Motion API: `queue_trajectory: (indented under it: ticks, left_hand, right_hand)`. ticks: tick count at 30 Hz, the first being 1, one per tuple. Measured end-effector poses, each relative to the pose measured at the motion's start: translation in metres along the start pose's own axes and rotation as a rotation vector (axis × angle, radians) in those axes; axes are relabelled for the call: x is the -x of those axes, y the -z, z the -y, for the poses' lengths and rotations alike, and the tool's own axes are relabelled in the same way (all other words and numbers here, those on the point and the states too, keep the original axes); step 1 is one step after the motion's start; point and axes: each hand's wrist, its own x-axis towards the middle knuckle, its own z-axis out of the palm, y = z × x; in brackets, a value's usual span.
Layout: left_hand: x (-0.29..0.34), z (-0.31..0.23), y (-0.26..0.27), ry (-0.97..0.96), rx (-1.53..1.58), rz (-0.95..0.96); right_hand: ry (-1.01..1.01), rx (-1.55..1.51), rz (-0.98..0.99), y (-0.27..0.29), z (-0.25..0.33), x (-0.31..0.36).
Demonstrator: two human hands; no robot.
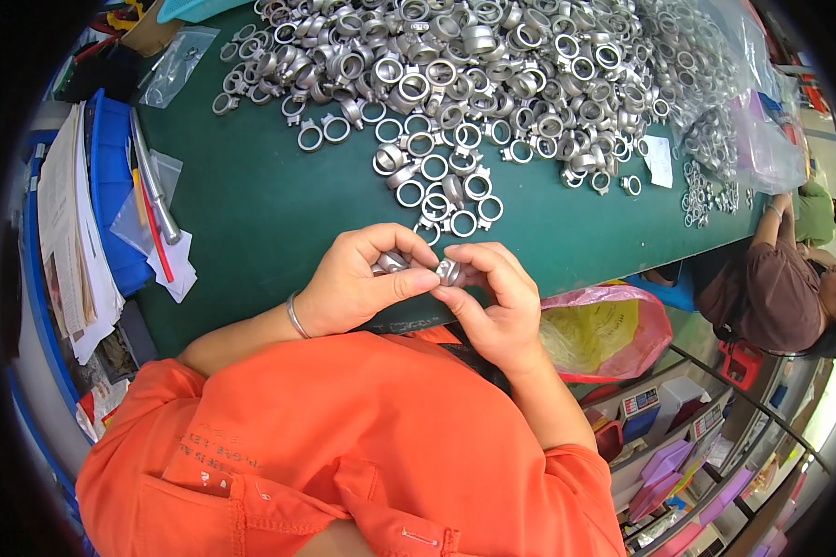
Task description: The person picks up metal rings from a large pile on a table, holds them to check their condition, and places them into different containers or bags. The person handles the rings one at a time, turning them over between their fingers before sorting them.
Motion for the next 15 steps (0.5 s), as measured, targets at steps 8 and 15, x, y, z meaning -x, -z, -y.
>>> queue_trajectory:
  ticks: [8,15]
  left_hand:
    - [-0.002,0.001,-0.001,0.094,-0.070,-0.058]
    - [0.000,0.000,0.000,0.191,0.042,0.026]
  right_hand:
    - [0.062,0.139,-0.083,0.003,0.004,0.002]
    - [0.248,0.270,0.035,0.002,0.017,-0.006]
